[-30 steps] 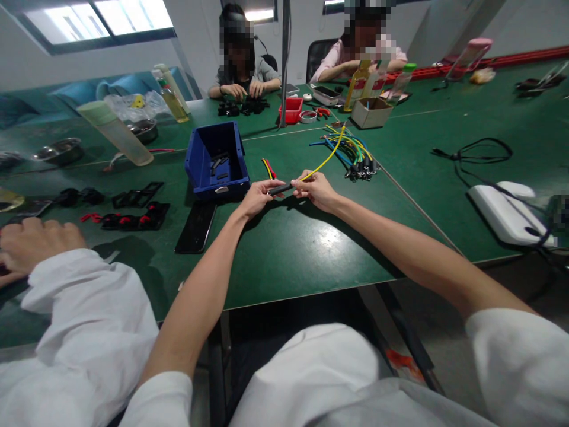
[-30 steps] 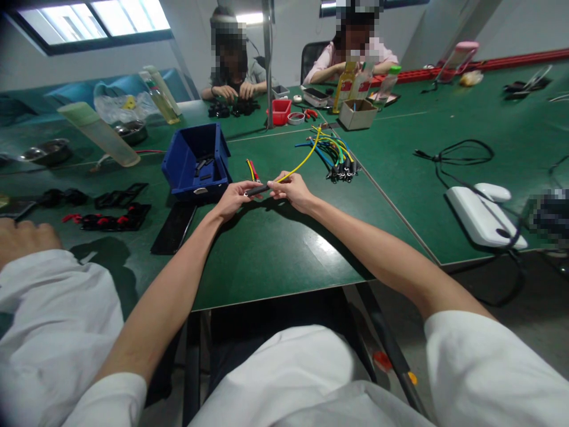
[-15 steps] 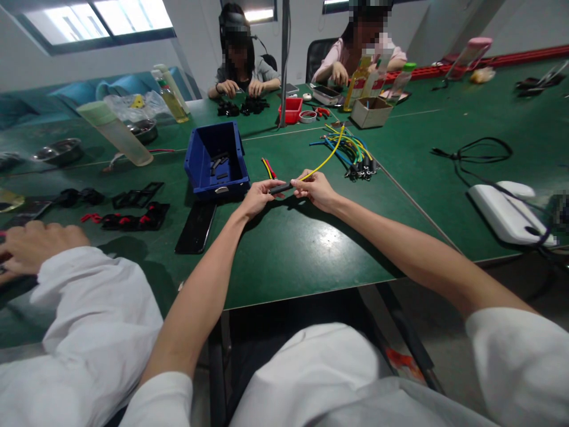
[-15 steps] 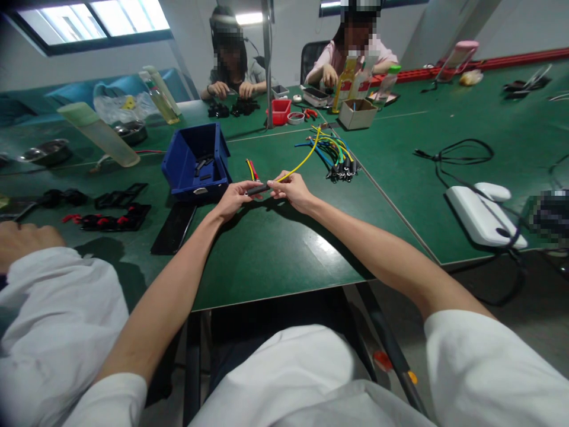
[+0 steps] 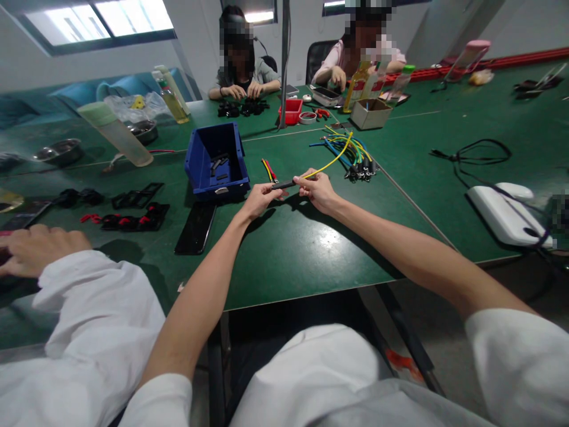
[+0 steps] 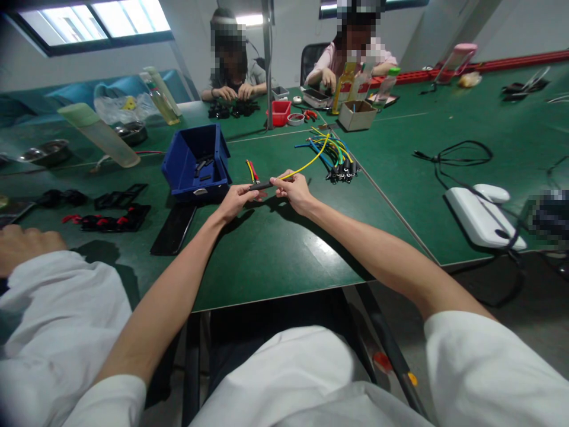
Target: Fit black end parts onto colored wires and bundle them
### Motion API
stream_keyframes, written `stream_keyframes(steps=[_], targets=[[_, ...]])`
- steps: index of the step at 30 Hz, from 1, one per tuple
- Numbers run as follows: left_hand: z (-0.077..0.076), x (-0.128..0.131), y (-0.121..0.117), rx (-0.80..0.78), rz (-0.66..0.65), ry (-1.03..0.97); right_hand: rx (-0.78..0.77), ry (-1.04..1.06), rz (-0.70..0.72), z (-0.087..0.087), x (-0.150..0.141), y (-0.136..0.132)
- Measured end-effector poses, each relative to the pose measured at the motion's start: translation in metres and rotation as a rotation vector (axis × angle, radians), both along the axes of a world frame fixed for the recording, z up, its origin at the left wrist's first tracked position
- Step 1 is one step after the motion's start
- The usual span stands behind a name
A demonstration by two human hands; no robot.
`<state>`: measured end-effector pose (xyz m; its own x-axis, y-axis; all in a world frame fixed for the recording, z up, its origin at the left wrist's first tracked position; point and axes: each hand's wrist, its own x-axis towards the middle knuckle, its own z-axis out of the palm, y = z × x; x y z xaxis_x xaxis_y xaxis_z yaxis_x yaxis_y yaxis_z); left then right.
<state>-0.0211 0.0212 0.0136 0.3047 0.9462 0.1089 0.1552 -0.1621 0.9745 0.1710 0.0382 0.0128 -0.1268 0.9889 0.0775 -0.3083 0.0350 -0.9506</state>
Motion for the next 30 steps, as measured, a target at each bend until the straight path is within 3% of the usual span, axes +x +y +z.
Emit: stream_keyframes(steps=[30], targets=[[-0.007, 0.023, -0.01, 0.041, 0.143, -0.091, -0.083, 0.069, 0.057, 0.003, 0.001, 0.002]])
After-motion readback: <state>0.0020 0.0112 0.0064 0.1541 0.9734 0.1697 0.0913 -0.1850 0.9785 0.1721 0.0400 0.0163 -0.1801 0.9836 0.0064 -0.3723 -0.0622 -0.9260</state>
